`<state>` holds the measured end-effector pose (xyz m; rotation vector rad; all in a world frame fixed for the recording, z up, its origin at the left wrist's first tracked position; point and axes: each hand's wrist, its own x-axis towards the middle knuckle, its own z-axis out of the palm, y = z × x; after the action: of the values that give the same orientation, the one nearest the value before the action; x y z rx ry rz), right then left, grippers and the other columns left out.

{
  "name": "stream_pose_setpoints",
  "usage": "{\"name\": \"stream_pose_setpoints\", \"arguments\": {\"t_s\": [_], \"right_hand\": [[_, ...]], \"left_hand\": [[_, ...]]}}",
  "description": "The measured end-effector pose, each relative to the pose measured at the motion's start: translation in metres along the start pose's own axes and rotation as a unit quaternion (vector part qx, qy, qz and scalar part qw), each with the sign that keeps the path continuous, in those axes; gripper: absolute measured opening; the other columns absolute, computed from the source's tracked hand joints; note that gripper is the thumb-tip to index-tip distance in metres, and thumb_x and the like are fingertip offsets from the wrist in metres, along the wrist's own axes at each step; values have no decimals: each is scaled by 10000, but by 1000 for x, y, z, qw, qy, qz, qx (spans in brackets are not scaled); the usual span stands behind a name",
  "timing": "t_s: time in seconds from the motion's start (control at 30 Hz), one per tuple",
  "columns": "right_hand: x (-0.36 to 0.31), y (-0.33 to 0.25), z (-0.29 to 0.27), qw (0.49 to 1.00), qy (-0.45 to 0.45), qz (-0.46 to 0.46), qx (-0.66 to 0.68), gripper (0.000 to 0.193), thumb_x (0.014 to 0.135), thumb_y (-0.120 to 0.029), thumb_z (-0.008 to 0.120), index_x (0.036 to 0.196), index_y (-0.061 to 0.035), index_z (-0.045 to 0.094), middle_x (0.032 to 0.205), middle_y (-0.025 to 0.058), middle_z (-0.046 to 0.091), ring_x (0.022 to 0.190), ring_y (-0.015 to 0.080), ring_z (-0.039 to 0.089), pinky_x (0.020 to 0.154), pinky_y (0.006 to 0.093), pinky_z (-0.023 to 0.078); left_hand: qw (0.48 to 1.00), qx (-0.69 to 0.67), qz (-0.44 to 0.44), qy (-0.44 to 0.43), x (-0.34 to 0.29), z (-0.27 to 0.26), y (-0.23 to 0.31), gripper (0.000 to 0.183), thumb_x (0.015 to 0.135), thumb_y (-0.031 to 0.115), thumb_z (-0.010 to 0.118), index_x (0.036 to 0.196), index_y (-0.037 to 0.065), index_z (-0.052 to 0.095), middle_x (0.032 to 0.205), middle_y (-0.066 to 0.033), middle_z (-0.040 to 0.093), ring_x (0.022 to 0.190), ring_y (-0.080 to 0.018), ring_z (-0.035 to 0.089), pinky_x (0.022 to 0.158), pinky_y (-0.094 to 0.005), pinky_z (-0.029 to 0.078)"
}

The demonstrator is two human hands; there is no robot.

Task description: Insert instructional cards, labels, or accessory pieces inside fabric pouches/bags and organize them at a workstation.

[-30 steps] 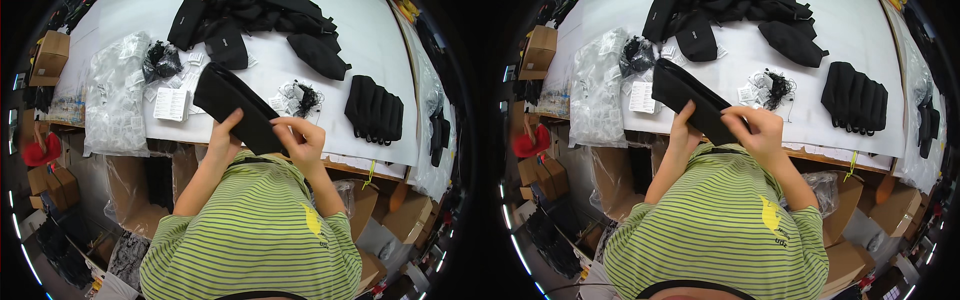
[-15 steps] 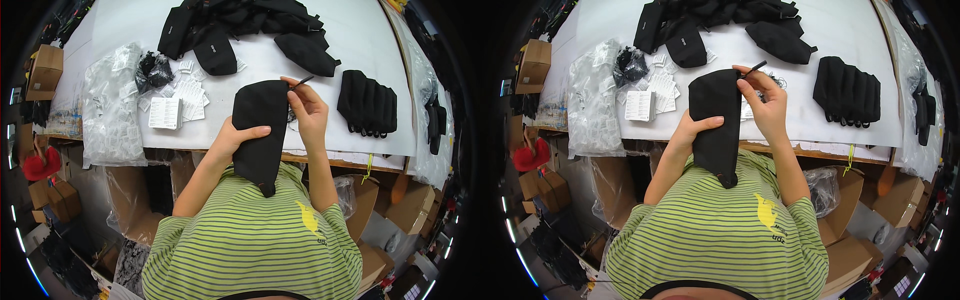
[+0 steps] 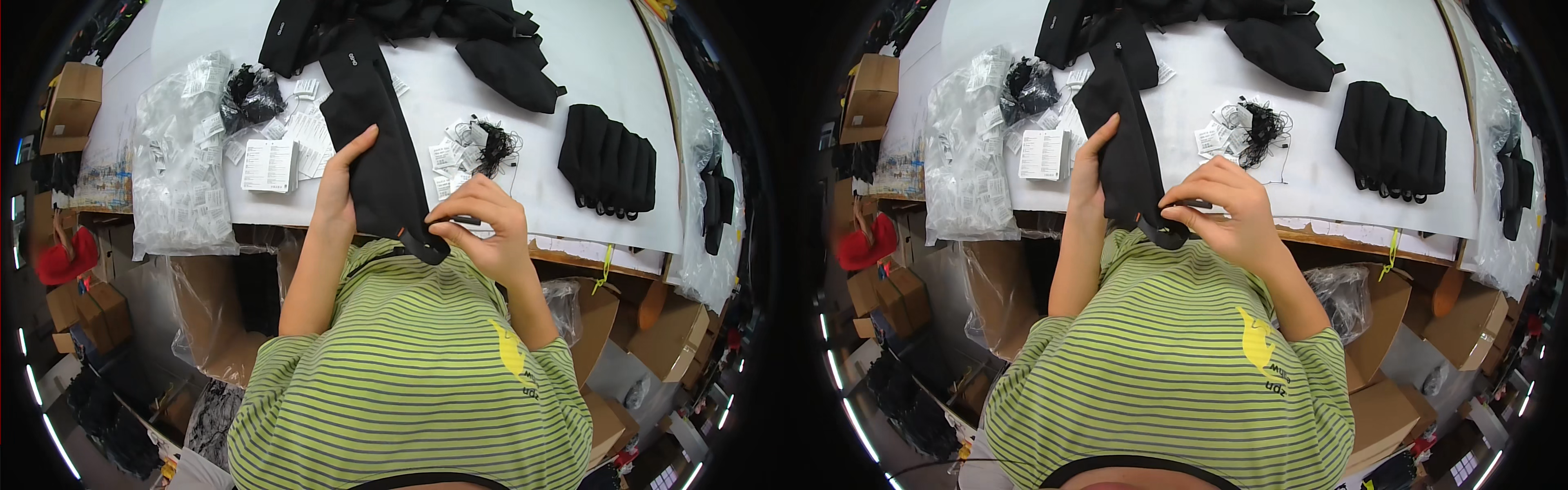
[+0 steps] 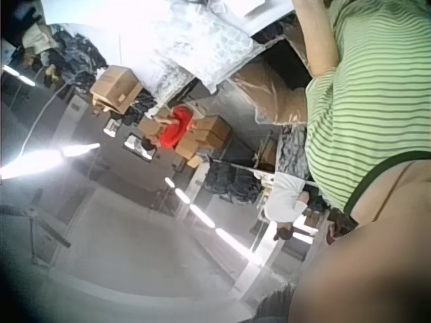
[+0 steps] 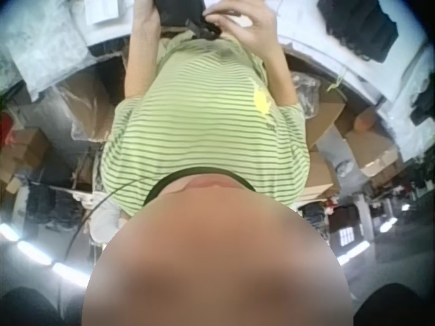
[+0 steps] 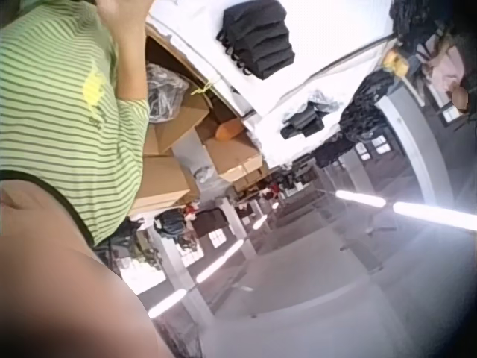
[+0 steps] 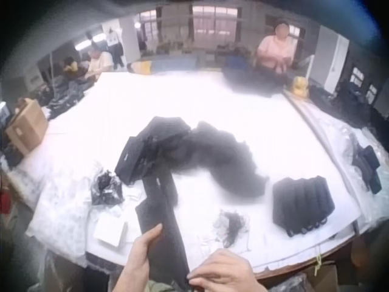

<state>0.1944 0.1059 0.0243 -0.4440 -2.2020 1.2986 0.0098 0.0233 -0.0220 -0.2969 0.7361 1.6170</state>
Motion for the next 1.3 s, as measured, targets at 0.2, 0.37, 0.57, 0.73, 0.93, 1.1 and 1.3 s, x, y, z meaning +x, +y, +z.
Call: {"name": "stream_pose_setpoints", "arguments": {"t_s": [0.2,0.37,0.57,0.73,0.93,1.1,1.3], "right_hand": [[0,2,-6,999,-43,-11,2,188,703,-110,739,879,-80,683,852,37,628,815,202,553,725,309,441],[6,-17,-2,948,-66,-93,-298,512,677,-188,737,1171,-201,605,1176,73,514,1046,216,486,850,352,417],[14,8,-16,942,-55,-156,-292,632,549,-77,736,1157,-202,618,881,25,574,780,221,572,719,328,449],[10,16,-35,995,7,41,95,503,699,33,638,1191,-37,564,1094,71,596,914,171,597,833,271,451],[3,25,-60,980,7,134,148,386,732,-50,696,1111,-58,625,946,-10,597,751,64,507,692,188,389],[-6,28,-80,990,-54,126,15,303,688,-75,732,988,-94,694,770,-48,555,548,26,323,490,179,244],[-25,33,-94,980,-54,179,63,296,708,22,705,995,-42,674,924,15,609,646,4,455,504,189,333]], "left_hand": [[1000,-13,23,-14,2,-8,-1,219,856,149,626,1016,1,630,946,-102,676,813,-193,668,745,-304,553],[995,40,88,38,-5,1,-13,336,910,183,554,1182,-10,509,1135,-122,597,1034,-242,593,896,-372,492],[995,89,33,-17,-23,-9,-25,479,891,297,606,1280,76,434,1243,-87,494,1135,-208,490,930,-354,419],[781,473,399,-82,-20,-30,-7,796,761,99,734,1389,62,246,1329,-142,406,1173,-255,478,953,-336,407],[706,551,426,-128,-34,-10,6,307,695,-33,710,989,45,665,823,-58,607,673,-151,465,640,-250,393],[654,587,456,-140,-29,-2,2,246,655,-71,683,877,36,665,756,-37,570,680,-169,460,620,-260,384],[651,645,364,-166,-18,-3,-1,281,715,-31,646,987,38,655,980,-84,578,788,-180,530,704,-258,421]]}}
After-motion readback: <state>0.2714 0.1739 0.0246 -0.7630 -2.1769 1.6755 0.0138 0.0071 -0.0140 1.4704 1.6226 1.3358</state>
